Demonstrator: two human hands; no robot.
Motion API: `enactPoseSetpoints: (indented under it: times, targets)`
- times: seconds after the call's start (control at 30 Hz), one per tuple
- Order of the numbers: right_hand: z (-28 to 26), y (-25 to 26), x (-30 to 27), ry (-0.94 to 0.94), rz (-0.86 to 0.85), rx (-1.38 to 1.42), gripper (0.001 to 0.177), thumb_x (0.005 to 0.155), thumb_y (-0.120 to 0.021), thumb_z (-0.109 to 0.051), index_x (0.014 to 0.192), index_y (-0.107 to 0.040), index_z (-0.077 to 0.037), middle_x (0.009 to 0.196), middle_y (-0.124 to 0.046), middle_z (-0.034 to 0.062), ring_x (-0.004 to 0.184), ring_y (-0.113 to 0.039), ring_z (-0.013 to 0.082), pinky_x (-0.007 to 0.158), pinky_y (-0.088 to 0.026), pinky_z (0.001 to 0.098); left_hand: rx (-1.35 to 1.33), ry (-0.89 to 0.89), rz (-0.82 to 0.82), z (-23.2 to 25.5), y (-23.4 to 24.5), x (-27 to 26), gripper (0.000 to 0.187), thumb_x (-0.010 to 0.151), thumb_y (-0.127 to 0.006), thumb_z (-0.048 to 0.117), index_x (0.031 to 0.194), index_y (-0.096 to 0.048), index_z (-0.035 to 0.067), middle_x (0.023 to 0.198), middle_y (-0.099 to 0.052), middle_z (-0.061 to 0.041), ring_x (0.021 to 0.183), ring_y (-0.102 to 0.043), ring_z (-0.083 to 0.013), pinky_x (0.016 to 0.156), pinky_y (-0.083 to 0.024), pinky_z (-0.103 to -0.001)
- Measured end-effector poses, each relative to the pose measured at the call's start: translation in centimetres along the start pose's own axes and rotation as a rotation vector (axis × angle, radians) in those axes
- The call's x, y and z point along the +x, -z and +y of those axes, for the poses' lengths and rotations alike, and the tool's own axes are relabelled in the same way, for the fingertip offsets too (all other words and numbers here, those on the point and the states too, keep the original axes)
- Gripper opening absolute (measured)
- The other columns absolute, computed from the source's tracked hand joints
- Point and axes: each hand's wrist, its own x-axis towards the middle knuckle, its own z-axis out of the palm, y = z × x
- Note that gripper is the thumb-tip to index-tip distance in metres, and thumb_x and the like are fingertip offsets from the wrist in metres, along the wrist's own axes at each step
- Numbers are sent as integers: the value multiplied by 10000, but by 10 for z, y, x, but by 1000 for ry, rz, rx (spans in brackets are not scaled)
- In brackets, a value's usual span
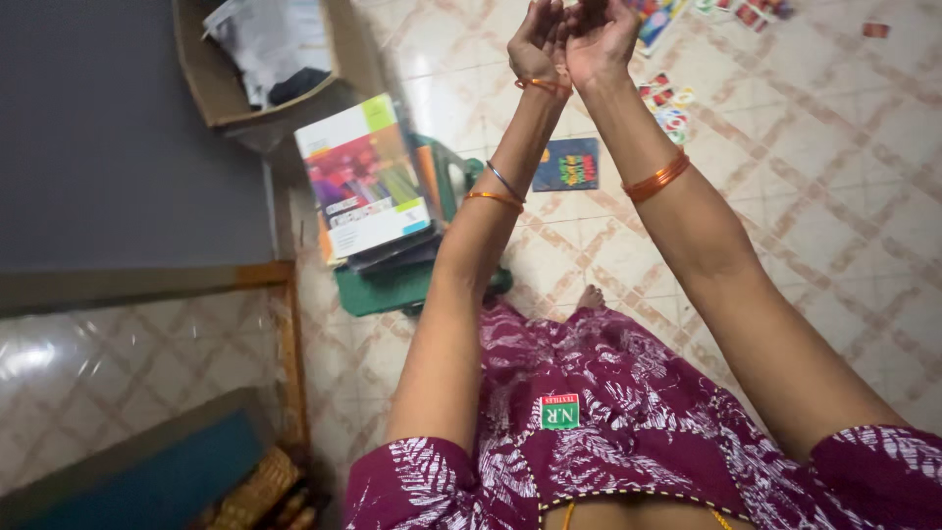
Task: The person picks up playing cards, Uno cards, books, and small toy items from the floor and a bed, placing them into a red plastic basket and onto a stool to organize the room.
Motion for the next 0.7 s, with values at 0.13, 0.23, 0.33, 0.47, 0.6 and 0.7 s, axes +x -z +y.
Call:
enactPoseSetpoints:
  times: [0.13,0.23,0.33,0.47,0.6,0.7]
  targets:
    - [-78,3,-12,81,45,-27,281,964,-550,-218,831,-655,6,768,-672,144,729,-608,276,708,-476,402,-2,66,11,-79,-21,3,336,994,-639,246,1226,-680,6,1062,-707,-130,934,-671,-255,845,-557,-352]
    - [-130,1,-21,153,40,-15,298,951,-538,-233,816,-661,2,744,-668,142,711,-614,273,676,-471,398,13,117,8,-133,-35,3,298,1004,-614,226,1197,-684,11,1055,-710,-126,931,-671,-249,835,-562,-340]
    - [-179,10,-17,217,58,0,244,933,-542,-180,813,-660,-3,742,-667,137,712,-618,277,670,-473,405,48,161,1,-180,-56,1,274,1044,-608,241,1153,-680,1,1037,-708,-123,919,-669,-243,825,-554,-334]
    - [-240,27,-16,286,35,-4,191,901,-563,-137,786,-648,-11,725,-668,140,694,-611,287,663,-478,407,78,213,-30,-236,-84,-12,303,1040,-563,274,1095,-684,2,992,-719,-109,881,-685,-218,796,-553,-305]
    - [-291,38,-22,292,49,8,219,893,-553,-161,770,-641,-3,708,-655,153,676,-595,288,660,-480,409,99,221,-159,-285,-110,-24,303,1060,-540,249,1088,-685,-16,971,-718,-135,841,-675,-229,782,-548,-320]
    - [-318,51,-24,344,68,5,230,951,-533,-132,807,-625,21,759,-653,168,725,-586,292,728,-488,403,106,283,-135,-317,-112,-23,291,1071,-529,220,1103,-684,-24,998,-716,-129,891,-681,-231,822,-538,-310]
